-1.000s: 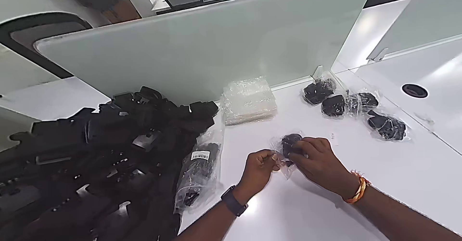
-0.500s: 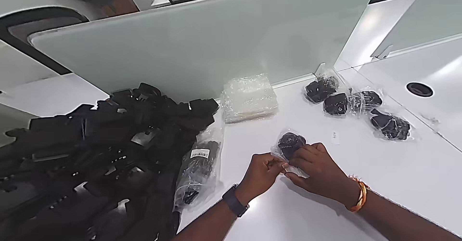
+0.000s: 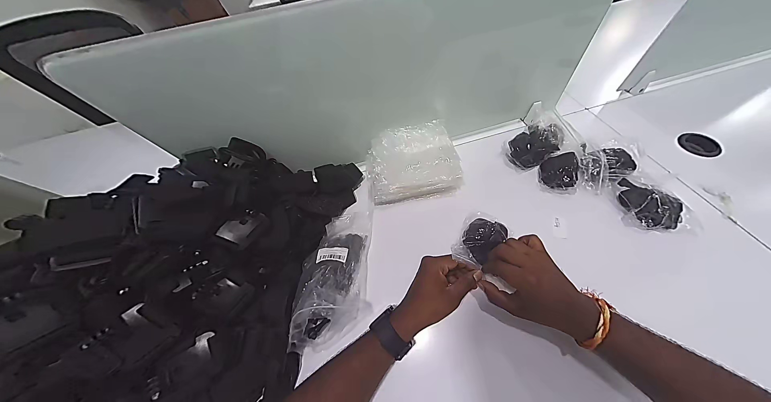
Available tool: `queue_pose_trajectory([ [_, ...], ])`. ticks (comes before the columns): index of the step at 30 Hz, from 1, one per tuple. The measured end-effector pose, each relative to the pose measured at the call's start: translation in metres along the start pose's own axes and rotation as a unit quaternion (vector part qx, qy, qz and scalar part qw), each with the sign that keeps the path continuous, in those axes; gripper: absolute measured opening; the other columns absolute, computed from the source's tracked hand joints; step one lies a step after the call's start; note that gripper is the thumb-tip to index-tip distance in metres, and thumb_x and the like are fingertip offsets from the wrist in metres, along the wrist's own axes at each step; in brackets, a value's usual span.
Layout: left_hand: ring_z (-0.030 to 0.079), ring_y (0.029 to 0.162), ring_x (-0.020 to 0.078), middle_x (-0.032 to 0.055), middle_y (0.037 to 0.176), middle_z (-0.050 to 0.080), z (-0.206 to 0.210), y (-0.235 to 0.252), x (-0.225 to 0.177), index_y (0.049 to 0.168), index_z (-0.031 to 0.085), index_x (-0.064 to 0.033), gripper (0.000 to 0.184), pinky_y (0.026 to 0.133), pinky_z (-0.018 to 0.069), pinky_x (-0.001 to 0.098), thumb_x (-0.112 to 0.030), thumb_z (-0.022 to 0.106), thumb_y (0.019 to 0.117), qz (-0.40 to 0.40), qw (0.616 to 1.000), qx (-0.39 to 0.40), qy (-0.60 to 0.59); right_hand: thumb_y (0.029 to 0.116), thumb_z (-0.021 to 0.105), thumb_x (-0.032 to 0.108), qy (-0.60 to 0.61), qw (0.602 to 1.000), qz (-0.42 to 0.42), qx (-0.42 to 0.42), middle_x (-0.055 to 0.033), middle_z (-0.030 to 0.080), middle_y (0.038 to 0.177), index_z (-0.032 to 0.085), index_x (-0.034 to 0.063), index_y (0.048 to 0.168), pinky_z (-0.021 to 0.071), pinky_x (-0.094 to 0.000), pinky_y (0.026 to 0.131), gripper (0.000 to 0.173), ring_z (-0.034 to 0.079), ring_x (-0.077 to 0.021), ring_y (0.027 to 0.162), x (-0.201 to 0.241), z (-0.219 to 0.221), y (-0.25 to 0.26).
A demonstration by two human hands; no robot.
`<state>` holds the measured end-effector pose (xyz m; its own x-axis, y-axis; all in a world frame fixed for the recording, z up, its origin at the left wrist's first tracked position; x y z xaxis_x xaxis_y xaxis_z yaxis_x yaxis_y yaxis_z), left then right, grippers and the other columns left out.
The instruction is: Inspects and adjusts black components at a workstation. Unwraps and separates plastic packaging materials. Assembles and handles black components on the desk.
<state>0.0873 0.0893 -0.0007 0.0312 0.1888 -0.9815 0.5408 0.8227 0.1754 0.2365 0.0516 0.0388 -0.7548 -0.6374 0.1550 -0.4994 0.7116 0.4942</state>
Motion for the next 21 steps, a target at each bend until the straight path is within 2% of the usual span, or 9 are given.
queue_pose_trajectory([
  [5, 0.073, 0.073, 0.0098, 0.0054, 0.084, 0.075, 0.0, 0.0, 0.001, 0.097, 0.072, 0.0031, 0.012, 0.073, 0.0632, 0.0278, -0.008, 0.067, 0.0978, -0.011, 1.0, -0.004, 0.001, 0.0961, 0.056, 0.026, 0.013, 1.0, 0.002, -0.003, -0.0012, 0.067, 0.09, 0.07, 0.0167, 0.09, 0.0406, -0.0429, 0.079, 0.018, 0.061, -0.0189, 0.087, 0.0, 0.0, 0.0],
  [10, 0.067, 0.065, 0.0047, 0.0024, 0.079, 0.073, 0.0, -0.001, -0.001, 0.095, 0.072, 0.0008, 0.01, 0.063, 0.0578, 0.0228, -0.008, 0.067, 0.0951, 0.013, 1.0, -0.013, 0.021, 0.094, 0.055, 0.024, 0.014, 0.999, 0.02, -0.033, -0.0029, 0.067, 0.088, 0.067, 0.0148, 0.085, 0.0414, -0.0429, 0.078, 0.018, 0.062, -0.0194, 0.085, -0.004, -0.005, -0.001],
  [12, 0.061, 0.059, 0.0014, 0.0001, 0.073, 0.069, 0.0, -0.002, -0.005, 0.089, 0.071, -0.0008, 0.009, 0.056, 0.0525, 0.0196, -0.008, 0.067, 0.0919, 0.02, 0.998, -0.025, 0.058, 0.0932, 0.054, 0.024, 0.002, 0.998, 0.032, -0.049, -0.0046, 0.067, 0.086, 0.066, 0.0139, 0.083, 0.0418, -0.0439, 0.077, 0.019, 0.062, -0.021, 0.083, -0.009, -0.009, -0.001],
  [14, 0.054, 0.053, 0.0005, -0.0017, 0.064, 0.061, -0.001, -0.004, -0.007, 0.079, 0.065, -0.0033, 0.011, 0.05, 0.0452, 0.018, -0.009, 0.067, 0.0885, 0.025, 0.993, -0.042, 0.109, 0.0931, 0.054, 0.025, -0.005, 0.996, 0.058, -0.066, -0.0058, 0.067, 0.085, 0.066, 0.0131, 0.083, 0.0427, -0.0459, 0.076, 0.02, 0.063, -0.0229, 0.082, -0.018, -0.016, -0.001],
  [17, 0.054, 0.052, 0.003, -0.0007, 0.061, 0.06, -0.011, -0.005, -0.009, 0.077, 0.066, -0.0046, 0.01, 0.049, 0.046, 0.0201, -0.012, 0.067, 0.0828, 0.024, 0.975, -0.087, 0.205, 0.0924, 0.054, 0.026, -0.021, 0.988, 0.112, -0.105, -0.0081, 0.067, 0.082, 0.067, 0.0113, 0.08, 0.0436, -0.0481, 0.073, 0.023, 0.064, -0.0254, 0.08, -0.037, -0.03, -0.002],
  [21, 0.05, 0.051, 0.0064, -0.0027, 0.057, 0.052, -0.025, -0.002, -0.01, 0.071, 0.062, -0.0092, 0.015, 0.048, 0.0418, 0.0248, -0.018, 0.066, 0.0829, 0.007, 0.943, -0.15, 0.296, 0.0914, 0.054, 0.026, -0.044, 0.981, 0.127, -0.14, -0.0066, 0.066, 0.078, 0.065, 0.0124, 0.076, 0.041, -0.0449, 0.073, 0.023, 0.062, -0.0227, 0.076, -0.041, -0.038, -0.003],
])
Point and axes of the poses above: each hand's wrist, its own y-axis towards the middle knuckle, its own z-axis out of the palm, x = y × z, the point moved 7 cm from there along y, towards the middle knuckle
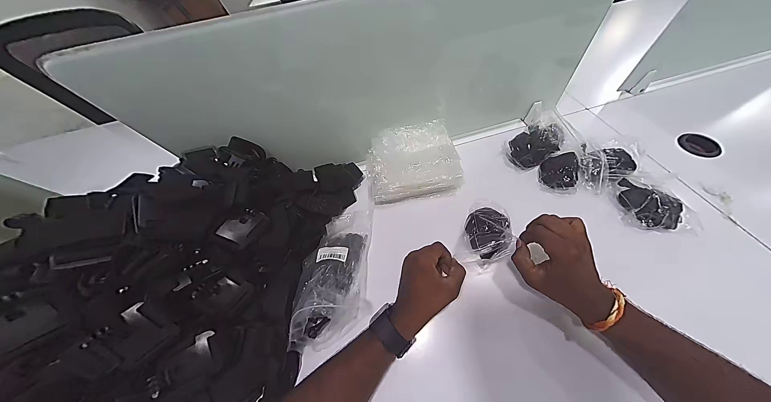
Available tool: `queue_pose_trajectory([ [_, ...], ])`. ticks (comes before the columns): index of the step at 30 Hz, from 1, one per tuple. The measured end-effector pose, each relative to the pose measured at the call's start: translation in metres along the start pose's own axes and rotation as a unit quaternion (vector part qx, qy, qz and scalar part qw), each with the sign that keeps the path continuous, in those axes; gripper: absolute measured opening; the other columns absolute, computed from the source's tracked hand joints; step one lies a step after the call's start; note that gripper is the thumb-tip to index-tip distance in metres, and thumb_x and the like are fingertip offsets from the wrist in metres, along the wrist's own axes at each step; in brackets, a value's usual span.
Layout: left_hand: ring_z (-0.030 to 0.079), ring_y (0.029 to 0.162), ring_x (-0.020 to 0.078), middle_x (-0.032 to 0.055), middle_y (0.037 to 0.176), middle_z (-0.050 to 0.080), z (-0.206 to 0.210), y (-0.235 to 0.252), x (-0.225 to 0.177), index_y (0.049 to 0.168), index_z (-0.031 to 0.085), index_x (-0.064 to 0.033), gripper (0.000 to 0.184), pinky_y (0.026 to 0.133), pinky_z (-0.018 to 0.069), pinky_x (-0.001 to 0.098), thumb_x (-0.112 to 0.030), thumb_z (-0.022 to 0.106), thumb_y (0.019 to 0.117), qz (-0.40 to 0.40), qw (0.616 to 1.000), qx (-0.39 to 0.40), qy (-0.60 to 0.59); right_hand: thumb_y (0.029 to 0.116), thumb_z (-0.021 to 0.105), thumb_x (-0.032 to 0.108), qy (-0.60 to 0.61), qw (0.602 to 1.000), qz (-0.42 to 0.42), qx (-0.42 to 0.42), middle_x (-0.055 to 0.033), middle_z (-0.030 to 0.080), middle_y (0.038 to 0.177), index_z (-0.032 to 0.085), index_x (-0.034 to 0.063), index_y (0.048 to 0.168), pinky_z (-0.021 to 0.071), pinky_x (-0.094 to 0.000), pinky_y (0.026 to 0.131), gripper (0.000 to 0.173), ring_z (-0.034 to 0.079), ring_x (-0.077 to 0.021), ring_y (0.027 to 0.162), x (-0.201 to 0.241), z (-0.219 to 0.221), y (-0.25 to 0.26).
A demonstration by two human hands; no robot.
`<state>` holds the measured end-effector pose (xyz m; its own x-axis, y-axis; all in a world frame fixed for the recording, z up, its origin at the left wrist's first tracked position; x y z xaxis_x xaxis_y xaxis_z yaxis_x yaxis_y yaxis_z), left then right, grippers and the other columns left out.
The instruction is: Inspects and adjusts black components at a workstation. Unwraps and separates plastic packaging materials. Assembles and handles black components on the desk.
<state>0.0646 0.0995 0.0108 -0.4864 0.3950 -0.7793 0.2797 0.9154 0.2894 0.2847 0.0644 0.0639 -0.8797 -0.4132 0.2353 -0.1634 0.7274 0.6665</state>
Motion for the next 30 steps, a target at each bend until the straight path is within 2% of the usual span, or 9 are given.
queue_pose_trajectory([
  [5, 0.05, 0.052, 0.0073, -0.0015, 0.06, 0.054, -0.002, 0.0, 0.004, 0.076, 0.063, -0.0076, 0.013, 0.049, 0.0433, 0.0255, -0.018, 0.065, 0.0844, -0.004, 1.0, -0.012, -0.006, 0.0937, 0.048, 0.026, 0.059, 0.997, -0.041, 0.01, -0.007, 0.067, 0.082, 0.065, 0.0124, 0.081, 0.041, -0.0426, 0.076, 0.025, 0.062, -0.0214, 0.081, 0.001, 0.002, -0.001],
  [8, 0.052, 0.056, 0.0069, 0.0004, 0.07, 0.057, -0.004, 0.002, 0.003, 0.091, 0.063, -0.0044, 0.016, 0.052, 0.0454, 0.0226, -0.018, 0.068, 0.0863, 0.004, 0.999, -0.042, -0.032, 0.098, 0.043, 0.027, 0.104, 0.995, -0.002, 0.001, -0.0079, 0.069, 0.094, 0.068, 0.0107, 0.094, 0.0438, -0.0437, 0.08, 0.03, 0.063, -0.0218, 0.091, -0.013, 0.003, -0.003],
  [10, 0.055, 0.064, 0.0075, 0.0036, 0.081, 0.06, -0.006, 0.002, 0.001, 0.091, 0.062, -0.0038, 0.017, 0.055, 0.046, 0.0211, -0.018, 0.07, 0.0857, 0.029, 0.997, -0.067, -0.031, 0.0978, 0.045, 0.024, 0.124, 0.992, 0.037, 0.003, -0.01, 0.07, 0.103, 0.068, 0.0065, 0.105, 0.0478, -0.0455, 0.083, 0.03, 0.064, -0.0231, 0.097, -0.026, 0.01, -0.005],
  [12, 0.059, 0.082, 0.0109, 0.0082, 0.096, 0.063, -0.006, 0.002, -0.003, 0.086, 0.065, -0.0049, 0.012, 0.066, 0.0494, 0.0221, -0.016, 0.07, 0.0869, 0.061, 0.995, -0.077, -0.024, 0.0973, 0.05, 0.023, 0.142, 0.986, 0.083, 0.03, -0.0112, 0.07, 0.112, 0.066, 0.0041, 0.116, 0.0516, -0.0455, 0.089, 0.031, 0.065, -0.0233, 0.105, -0.036, 0.021, -0.005],
  [14, 0.062, 0.1, 0.0165, 0.0126, 0.111, 0.064, -0.003, 0.001, -0.005, 0.086, 0.069, -0.006, 0.01, 0.082, 0.0532, 0.0268, -0.016, 0.07, 0.0879, 0.076, 0.995, -0.069, -0.013, 0.0975, 0.054, 0.026, 0.165, 0.975, 0.125, 0.083, -0.0131, 0.067, 0.123, 0.061, 0.0031, 0.129, 0.0512, -0.0434, 0.098, 0.039, 0.063, -0.0233, 0.116, -0.042, 0.034, -0.007],
  [17, 0.054, 0.125, 0.024, 0.0157, 0.131, 0.06, 0.001, 0.001, -0.005, 0.094, 0.074, -0.0113, 0.014, 0.103, 0.0478, 0.0353, -0.025, 0.072, 0.0906, 0.076, 0.996, -0.041, -0.001, 0.0978, 0.059, 0.027, 0.206, 0.957, 0.141, 0.15, -0.0103, 0.063, 0.134, 0.054, 0.0058, 0.14, 0.0483, -0.0416, 0.107, 0.048, 0.059, -0.0192, 0.126, -0.039, 0.05, -0.01],
  [19, 0.046, 0.139, 0.0299, 0.0168, 0.144, 0.055, 0.004, 0.0, -0.005, 0.099, 0.077, -0.0151, 0.019, 0.113, 0.0414, 0.0421, -0.032, 0.074, 0.0907, 0.072, 0.997, -0.024, 0.001, 0.0981, 0.058, 0.025, 0.21, 0.956, 0.121, 0.166, -0.008, 0.064, 0.133, 0.053, 0.0053, 0.141, 0.0478, -0.0423, 0.108, 0.048, 0.06, -0.0164, 0.125, -0.033, 0.052, -0.012],
  [23, 0.034, 0.148, 0.035, 0.0151, 0.154, 0.048, 0.011, 0.0, -0.003, 0.102, 0.079, -0.0206, 0.024, 0.119, 0.0328, 0.0515, -0.04, 0.075, 0.0888, 0.072, 0.997, 0.021, 0.015, 0.0989, 0.059, 0.027, 0.208, 0.957, 0.105, 0.174, -0.004, 0.068, 0.119, 0.057, 0.0074, 0.136, 0.0512, -0.0397, 0.098, 0.042, 0.063, -0.0126, 0.109, -0.029, 0.053, -0.014],
  [30, 0.035, 0.147, 0.0406, 0.015, 0.152, 0.051, 0.014, -0.003, -0.002, 0.097, 0.08, -0.0187, 0.016, 0.116, 0.0355, 0.0573, -0.03, 0.072, 0.0901, 0.065, 0.996, 0.037, 0.049, 0.1016, 0.06, 0.031, 0.186, 0.959, 0.085, 0.194, 0.0003, 0.07, 0.103, 0.062, 0.0099, 0.128, 0.0488, -0.0425, 0.093, 0.034, 0.064, -0.0121, 0.097, -0.026, 0.052, -0.014],
])
Point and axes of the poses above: each hand's wrist, its own y-axis towards the middle knuckle, its own z-axis out of the palm, x = y × z, the point moved 7 cm from there along y, towards the middle knuckle
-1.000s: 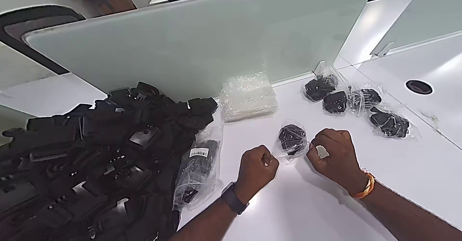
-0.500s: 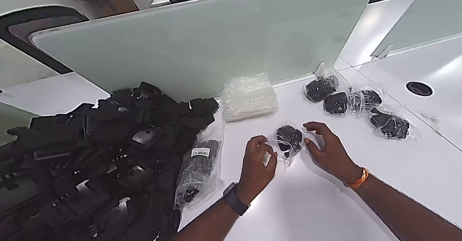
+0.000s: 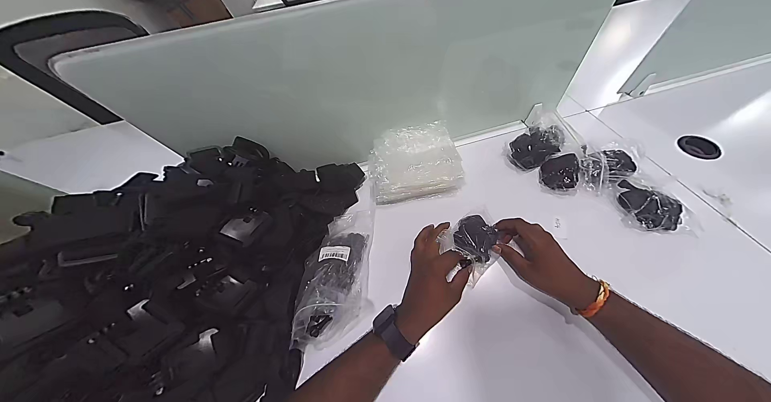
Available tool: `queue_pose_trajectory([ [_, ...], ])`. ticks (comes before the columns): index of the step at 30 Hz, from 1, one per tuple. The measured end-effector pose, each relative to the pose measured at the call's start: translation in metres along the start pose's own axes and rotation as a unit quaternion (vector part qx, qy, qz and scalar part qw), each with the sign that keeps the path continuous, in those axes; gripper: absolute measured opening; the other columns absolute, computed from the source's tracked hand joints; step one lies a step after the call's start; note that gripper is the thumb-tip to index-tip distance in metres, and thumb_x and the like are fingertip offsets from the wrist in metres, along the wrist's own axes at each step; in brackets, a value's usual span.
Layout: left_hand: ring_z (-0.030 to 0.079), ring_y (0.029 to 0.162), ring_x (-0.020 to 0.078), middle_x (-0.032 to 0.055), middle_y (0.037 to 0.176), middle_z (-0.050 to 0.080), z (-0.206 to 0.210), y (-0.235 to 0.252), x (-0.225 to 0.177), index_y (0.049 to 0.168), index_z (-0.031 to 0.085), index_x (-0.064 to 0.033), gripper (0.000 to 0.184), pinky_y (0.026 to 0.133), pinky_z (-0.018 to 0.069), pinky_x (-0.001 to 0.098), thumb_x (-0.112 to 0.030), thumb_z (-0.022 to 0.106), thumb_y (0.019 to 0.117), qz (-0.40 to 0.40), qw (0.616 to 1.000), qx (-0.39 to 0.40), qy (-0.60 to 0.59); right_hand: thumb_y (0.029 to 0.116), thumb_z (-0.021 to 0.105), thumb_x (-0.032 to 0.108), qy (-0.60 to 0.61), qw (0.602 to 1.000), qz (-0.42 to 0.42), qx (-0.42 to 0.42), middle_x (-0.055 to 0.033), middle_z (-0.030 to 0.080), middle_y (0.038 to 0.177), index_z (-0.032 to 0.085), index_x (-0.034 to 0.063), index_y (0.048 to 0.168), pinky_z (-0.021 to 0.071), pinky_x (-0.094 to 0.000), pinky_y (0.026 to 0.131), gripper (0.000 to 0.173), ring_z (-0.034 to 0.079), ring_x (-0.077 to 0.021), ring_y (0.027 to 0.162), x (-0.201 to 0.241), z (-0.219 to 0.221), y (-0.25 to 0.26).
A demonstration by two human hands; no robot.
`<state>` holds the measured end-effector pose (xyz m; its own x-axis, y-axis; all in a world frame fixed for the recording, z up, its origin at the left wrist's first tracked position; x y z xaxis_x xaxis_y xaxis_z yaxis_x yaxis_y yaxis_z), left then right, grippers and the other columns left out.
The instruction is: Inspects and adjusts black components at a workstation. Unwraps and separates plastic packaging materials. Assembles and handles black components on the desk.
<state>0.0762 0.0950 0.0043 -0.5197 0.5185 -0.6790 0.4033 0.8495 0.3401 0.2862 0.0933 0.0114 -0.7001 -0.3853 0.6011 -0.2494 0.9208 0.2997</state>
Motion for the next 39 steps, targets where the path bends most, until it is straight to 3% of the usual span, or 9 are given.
queue_pose_trajectory([
  [3, 0.035, 0.147, 0.04, 0.0156, 0.152, 0.05, -0.003, 0.001, 0.001, 0.098, 0.079, -0.0178, 0.016, 0.116, 0.034, 0.0583, -0.029, 0.069, 0.0925, -0.006, 1.0, -0.01, -0.001, 0.1025, 0.058, 0.024, -0.007, 1.0, 0.003, -0.02, 0.0021, 0.069, 0.095, 0.066, 0.0108, 0.123, 0.049, -0.0427, 0.092, 0.025, 0.065, -0.011, 0.092, 0.0, -0.005, 0.0],
  [9, 0.034, 0.148, 0.0371, 0.0152, 0.153, 0.047, -0.006, 0.003, 0.006, 0.106, 0.075, -0.0158, 0.023, 0.117, 0.0332, 0.0577, -0.033, 0.062, 0.0984, -0.031, 0.999, -0.03, -0.011, 0.0998, 0.057, 0.02, -0.057, 0.983, 0.057, -0.165, -0.0094, 0.069, 0.091, 0.07, 0.0033, 0.109, 0.0535, -0.0476, 0.08, 0.023, 0.066, -0.0221, 0.083, -0.023, -0.043, 0.004],
  [15, 0.038, 0.144, 0.0323, 0.0146, 0.152, 0.048, -0.011, 0.007, 0.004, 0.105, 0.073, -0.0102, 0.025, 0.117, 0.0345, 0.0523, -0.028, 0.055, 0.1013, -0.004, 0.991, -0.033, -0.13, 0.0991, 0.054, 0.014, -0.059, 0.96, 0.12, -0.245, -0.0169, 0.064, 0.093, 0.064, -0.0029, 0.116, 0.0526, -0.0473, 0.074, 0.026, 0.063, -0.0272, 0.083, -0.047, -0.077, 0.006],
  [19, 0.052, 0.13, 0.0242, 0.0184, 0.142, 0.053, -0.018, 0.011, 0.006, 0.1, 0.067, -0.0009, 0.03, 0.108, 0.0458, 0.0389, -0.022, 0.046, 0.1055, 0.034, 0.963, -0.05, -0.263, 0.1014, 0.049, 0.014, -0.021, 0.954, 0.153, -0.259, -0.0166, 0.062, 0.092, 0.062, -0.0044, 0.119, 0.0511, -0.0432, 0.07, 0.028, 0.059, -0.0238, 0.077, -0.062, -0.085, 0.005],
  [23, 0.066, 0.105, 0.0178, 0.0143, 0.118, 0.067, -0.015, 0.012, 0.009, 0.111, 0.061, 0.0048, 0.034, 0.092, 0.056, 0.0351, -0.018, 0.035, 0.11, 0.023, 0.908, -0.019, -0.417, 0.1019, 0.048, 0.015, 0.006, 0.959, 0.135, -0.248, -0.0145, 0.062, 0.091, 0.064, -0.0035, 0.115, 0.0502, -0.0395, 0.069, 0.028, 0.058, -0.0195, 0.075, -0.062, -0.078, 0.007],
  [28, 0.071, 0.081, 0.0134, 0.0067, 0.09, 0.074, -0.005, 0.01, 0.005, 0.1, 0.064, 0.0017, 0.038, 0.077, 0.0607, 0.033, -0.018, 0.033, 0.1102, -0.027, 0.898, 0.101, -0.427, 0.1028, 0.049, 0.016, 0.044, 0.973, 0.088, -0.209, -0.007, 0.062, 0.086, 0.066, -0.0002, 0.109, 0.0497, -0.0283, 0.067, 0.025, 0.057, -0.0093, 0.072, -0.049, -0.061, 0.009],
  [31, 0.071, 0.084, 0.0095, 0.0076, 0.092, 0.074, 0.002, 0.008, -0.001, 0.1, 0.071, 0.0029, 0.023, 0.078, 0.0593, 0.0278, -0.007, 0.05, 0.102, 0.041, 0.926, 0.182, -0.327, 0.102, 0.05, 0.015, 0.079, 0.98, 0.053, -0.173, -0.0007, 0.063, 0.082, 0.067, 0.0023, 0.106, 0.0493, -0.0198, 0.067, 0.022, 0.057, -0.0014, 0.071, -0.038, -0.047, 0.009],
  [35, 0.067, 0.105, 0.0192, 0.012, 0.106, 0.075, 0.005, 0.002, -0.007, 0.104, 0.075, -0.0004, 0.02, 0.099, 0.0511, 0.0374, -0.013, 0.062, 0.096, 0.173, 0.918, 0.237, -0.266, 0.103, 0.046, 0.01, 0.252, 0.96, 0.07, -0.103, 0.0059, 0.057, 0.074, 0.064, 0.0074, 0.099, 0.045, -0.0178, 0.057, 0.018, 0.053, -0.0011, 0.062, -0.022, -0.029, 0.008],
  [39, 0.071, 0.094, 0.0135, 0.0119, 0.097, 0.074, -0.005, 0.01, 0.003, 0.096, 0.071, 0.0037, 0.029, 0.087, 0.0592, 0.0323, -0.023, 0.061, 0.1014, 0.108, 0.929, 0.149, -0.32, 0.1035, 0.039, 0.017, 0.446, 0.878, 0.172, -0.017, 0.0047, 0.062, 0.069, 0.062, 0.0149, 0.091, 0.0513, -0.0222, 0.048, 0.026, 0.057, -0.0059, 0.053, -0.004, -0.011, -0.001],
])
Point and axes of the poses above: each hand's wrist, its own y-axis towards the middle knuckle, its own z-axis out of the palm, x = y × z, the point moved 7 cm from there along y, towards the middle knuckle
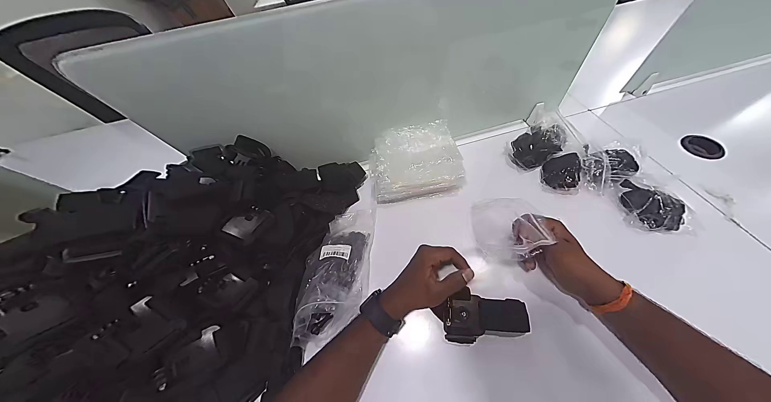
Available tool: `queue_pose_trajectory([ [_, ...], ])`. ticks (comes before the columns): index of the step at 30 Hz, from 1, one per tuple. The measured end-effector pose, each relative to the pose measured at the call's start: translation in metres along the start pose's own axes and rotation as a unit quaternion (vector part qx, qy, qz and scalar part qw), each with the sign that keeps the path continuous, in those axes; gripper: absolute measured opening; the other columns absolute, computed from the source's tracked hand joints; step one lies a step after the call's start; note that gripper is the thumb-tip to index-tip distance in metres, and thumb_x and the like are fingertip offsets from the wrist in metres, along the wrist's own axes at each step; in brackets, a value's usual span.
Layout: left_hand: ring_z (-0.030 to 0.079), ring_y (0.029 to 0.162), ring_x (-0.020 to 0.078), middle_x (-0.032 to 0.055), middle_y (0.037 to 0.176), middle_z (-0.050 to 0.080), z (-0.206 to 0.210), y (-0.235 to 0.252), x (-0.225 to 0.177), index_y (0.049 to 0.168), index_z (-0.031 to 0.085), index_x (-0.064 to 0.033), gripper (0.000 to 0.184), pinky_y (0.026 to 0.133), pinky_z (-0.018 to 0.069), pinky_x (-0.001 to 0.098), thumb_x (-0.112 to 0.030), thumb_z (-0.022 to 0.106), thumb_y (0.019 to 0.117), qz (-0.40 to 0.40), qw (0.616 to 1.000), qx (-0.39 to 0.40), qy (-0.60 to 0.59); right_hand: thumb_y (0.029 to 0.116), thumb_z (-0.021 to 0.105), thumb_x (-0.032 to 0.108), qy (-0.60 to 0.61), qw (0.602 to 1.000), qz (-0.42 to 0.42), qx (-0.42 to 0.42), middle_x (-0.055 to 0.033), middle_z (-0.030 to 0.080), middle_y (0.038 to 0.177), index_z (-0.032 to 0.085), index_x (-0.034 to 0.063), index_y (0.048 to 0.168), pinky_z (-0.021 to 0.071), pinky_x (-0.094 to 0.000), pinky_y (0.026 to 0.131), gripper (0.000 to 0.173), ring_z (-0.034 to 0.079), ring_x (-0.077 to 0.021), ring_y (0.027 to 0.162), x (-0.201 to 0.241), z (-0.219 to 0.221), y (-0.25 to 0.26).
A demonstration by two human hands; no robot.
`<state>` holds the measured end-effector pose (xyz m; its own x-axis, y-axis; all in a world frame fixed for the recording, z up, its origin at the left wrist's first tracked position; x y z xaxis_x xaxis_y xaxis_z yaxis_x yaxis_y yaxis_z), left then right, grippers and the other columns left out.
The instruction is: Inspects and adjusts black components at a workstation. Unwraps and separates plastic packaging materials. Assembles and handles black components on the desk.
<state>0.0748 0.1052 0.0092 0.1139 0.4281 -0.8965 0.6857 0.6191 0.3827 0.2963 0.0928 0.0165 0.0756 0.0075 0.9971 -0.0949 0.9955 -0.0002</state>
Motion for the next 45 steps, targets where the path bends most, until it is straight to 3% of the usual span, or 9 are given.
queue_pose_trajectory([
  [3, 0.069, 0.099, 0.0156, 0.0108, 0.108, 0.069, -0.011, 0.002, 0.001, 0.11, 0.066, 0.0051, 0.031, 0.087, 0.0605, 0.0326, -0.021, 0.072, 0.0946, -0.049, 0.993, -0.109, -0.016, 0.103, 0.039, 0.014, 0.03, 0.997, 0.068, 0.035, -0.0006, 0.069, 0.073, 0.061, 0.0124, 0.095, 0.0567, -0.0263, 0.051, 0.023, 0.065, -0.011, 0.055, -0.006, 0.018, -0.013],
  [7, 0.064, 0.12, 0.0199, 0.0159, 0.132, 0.063, -0.007, 0.004, 0.0, 0.138, 0.049, 0.0113, 0.073, 0.099, 0.0563, 0.036, -0.032, 0.079, 0.0885, -0.057, 0.994, -0.079, -0.051, 0.0991, 0.047, 0.009, 0.015, 0.989, 0.136, 0.061, -0.0044, 0.07, 0.073, 0.059, 0.009, 0.097, 0.0588, -0.029, 0.051, 0.012, 0.068, -0.0151, 0.056, -0.012, 0.039, -0.026],
  [12, 0.07, 0.082, 0.0053, 0.0017, 0.088, 0.073, -0.01, 0.002, 0.001, 0.095, 0.07, 0.0024, 0.01, 0.079, 0.0599, 0.0266, -0.007, 0.066, 0.0971, -0.047, 0.99, -0.121, -0.053, 0.1087, 0.029, 0.027, 0.029, 0.974, 0.19, 0.121, -0.0142, 0.075, 0.093, 0.054, 0.0065, 0.114, 0.0632, -0.035, 0.062, 0.033, 0.075, -0.0241, 0.071, -0.021, 0.054, -0.035],
  [18, 0.073, 0.075, 0.0166, 0.0093, 0.083, 0.073, -0.043, -0.005, 0.014, 0.099, 0.066, 0.0047, 0.018, 0.072, 0.0633, 0.0338, -0.005, 0.051, 0.1047, -0.113, 0.927, -0.337, -0.118, 0.1074, 0.029, 0.038, -0.06, 0.981, 0.145, 0.116, -0.0102, 0.075, 0.097, 0.044, 0.0106, 0.12, 0.0632, -0.0349, 0.062, 0.034, 0.075, -0.0227, 0.071, -0.017, 0.051, -0.033],
  [24, 0.072, 0.072, 0.0161, 0.0101, 0.084, 0.074, -0.037, -0.003, 0.015, 0.098, 0.066, 0.0049, 0.02, 0.067, 0.0624, 0.032, -0.005, 0.05, 0.1054, -0.123, 0.935, -0.312, -0.113, 0.1087, 0.046, 0.029, -0.266, 0.884, -0.109, 0.368, -0.0094, 0.066, 0.117, 0.054, 0.0086, 0.142, 0.0566, -0.0355, 0.09, 0.039, 0.066, -0.0147, 0.1, -0.003, 0.105, -0.072],
  [28, 0.071, 0.065, 0.0134, 0.0069, 0.081, 0.074, -0.033, -0.002, 0.01, 0.096, 0.065, 0.0024, 0.017, 0.061, 0.0618, 0.0285, -0.005, 0.052, 0.1043, -0.142, 0.943, -0.284, -0.097, 0.1015, 0.058, 0.026, -0.365, 0.878, -0.29, 0.107, -0.0056, 0.072, 0.094, 0.07, 0.008, 0.104, 0.0593, -0.0327, 0.078, 0.022, 0.07, -0.0133, 0.088, 0.018, 0.07, -0.057],
  [31, 0.07, 0.064, 0.01, 0.0024, 0.077, 0.073, -0.028, 0.001, 0.009, 0.093, 0.065, -0.0004, 0.015, 0.06, 0.0604, 0.0261, -0.005, 0.054, 0.1028, -0.156, 0.954, -0.239, -0.089, 0.0948, 0.07, 0.033, -0.372, 0.883, -0.28, -0.05, -0.0082, 0.067, 0.097, 0.063, 0.0034, 0.107, 0.0546, -0.0253, 0.075, 0.032, 0.064, -0.0107, 0.087, 0.023, 0.035, -0.035],
  [40, 0.061, 0.068, 0.0012, -0.0012, 0.079, 0.068, -0.007, 0.003, 0.01, 0.097, 0.067, -0.0009, 0.018, 0.064, 0.0524, 0.0198, -0.015, 0.057, 0.1035, -0.137, 0.989, -0.063, -0.004, 0.0985, 0.061, 0.019, -0.175, 0.963, -0.202, -0.028, -0.0106, 0.06, 0.133, 0.035, 0.001, 0.133, 0.059, -0.0286, 0.084, 0.047, 0.068, -0.013, 0.1, 0.007, 0.025, -0.014],
  [45, 0.061, 0.069, 0.0009, -0.0015, 0.079, 0.067, -0.005, 0.003, 0.009, 0.097, 0.066, -0.0006, 0.019, 0.066, 0.0515, 0.0198, -0.014, 0.056, 0.1041, -0.139, 0.99, -0.014, -0.005, 0.0984, 0.063, 0.009, -0.155, 0.975, -0.156, 0.012, 0.0025, 0.067, 0.083, 0.062, 0.0022, 0.116, 0.0582, -0.0239, 0.066, 0.019, 0.065, -0.0059, 0.071, 0.001, 0.016, -0.005],
])
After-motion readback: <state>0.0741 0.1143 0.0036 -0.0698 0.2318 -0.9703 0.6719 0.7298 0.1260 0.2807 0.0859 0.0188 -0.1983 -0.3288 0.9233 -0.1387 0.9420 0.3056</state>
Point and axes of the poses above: each hand's wrist, its own y-axis towards the middle knuckle, its own z-axis out of the palm, x = y × z, the point moved 7 cm from there along y, towards the middle knuckle
